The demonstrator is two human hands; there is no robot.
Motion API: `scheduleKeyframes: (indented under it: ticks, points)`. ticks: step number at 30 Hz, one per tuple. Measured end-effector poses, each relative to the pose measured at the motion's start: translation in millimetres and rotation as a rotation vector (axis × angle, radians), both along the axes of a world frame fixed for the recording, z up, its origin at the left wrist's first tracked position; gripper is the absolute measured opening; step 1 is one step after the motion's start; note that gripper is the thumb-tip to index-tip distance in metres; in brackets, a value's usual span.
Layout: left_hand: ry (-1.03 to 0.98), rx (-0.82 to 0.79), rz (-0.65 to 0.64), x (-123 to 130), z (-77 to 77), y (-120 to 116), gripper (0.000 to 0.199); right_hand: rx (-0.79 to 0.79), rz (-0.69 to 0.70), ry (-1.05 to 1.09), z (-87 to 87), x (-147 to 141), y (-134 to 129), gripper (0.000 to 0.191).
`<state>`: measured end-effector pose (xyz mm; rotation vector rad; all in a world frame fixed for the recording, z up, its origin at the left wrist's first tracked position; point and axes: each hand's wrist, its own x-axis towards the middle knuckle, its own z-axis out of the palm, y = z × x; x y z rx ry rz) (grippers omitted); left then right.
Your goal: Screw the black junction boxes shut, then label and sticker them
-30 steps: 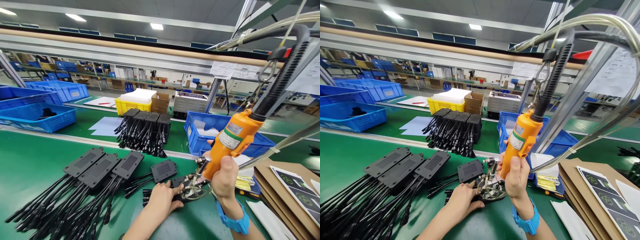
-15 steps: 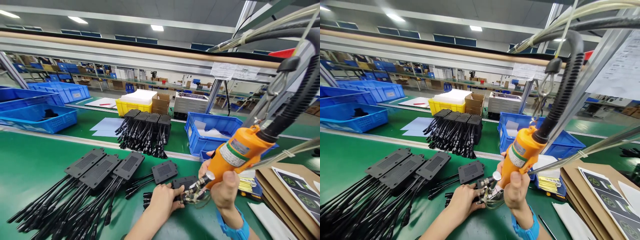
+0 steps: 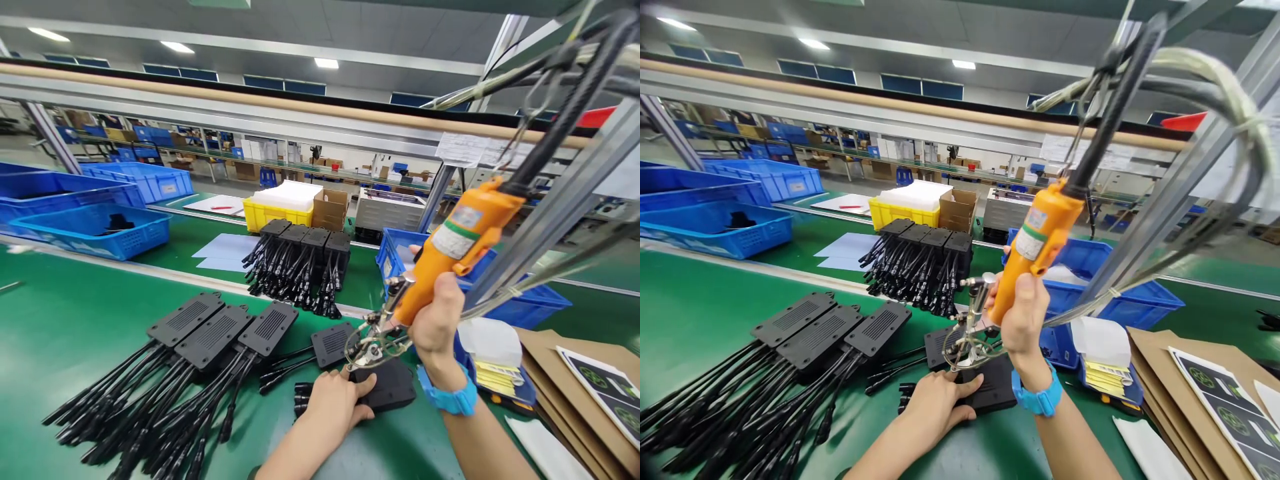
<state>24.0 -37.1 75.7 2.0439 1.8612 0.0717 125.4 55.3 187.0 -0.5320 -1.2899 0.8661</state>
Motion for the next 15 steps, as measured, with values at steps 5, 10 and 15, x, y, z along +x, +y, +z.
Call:
scheduleKeyframes:
  ticks: [5,10,15]
  points:
    - [0.011,-0.015,0.005,2,1.8,1,0.058,-0.080,0.072,0.022,-24.2,-13,3,0.040]
    - [-0.004,-0.024,-0.002,2,-2.1,3,0.058,-0.080,0.107,0.003,-33.9,-18,2,0.043]
    - [-0.007,-0.034,0.023,3,-4.0,4,0.060,-0.038,0.110,-0.035,-36.6,-24,0,0.044]
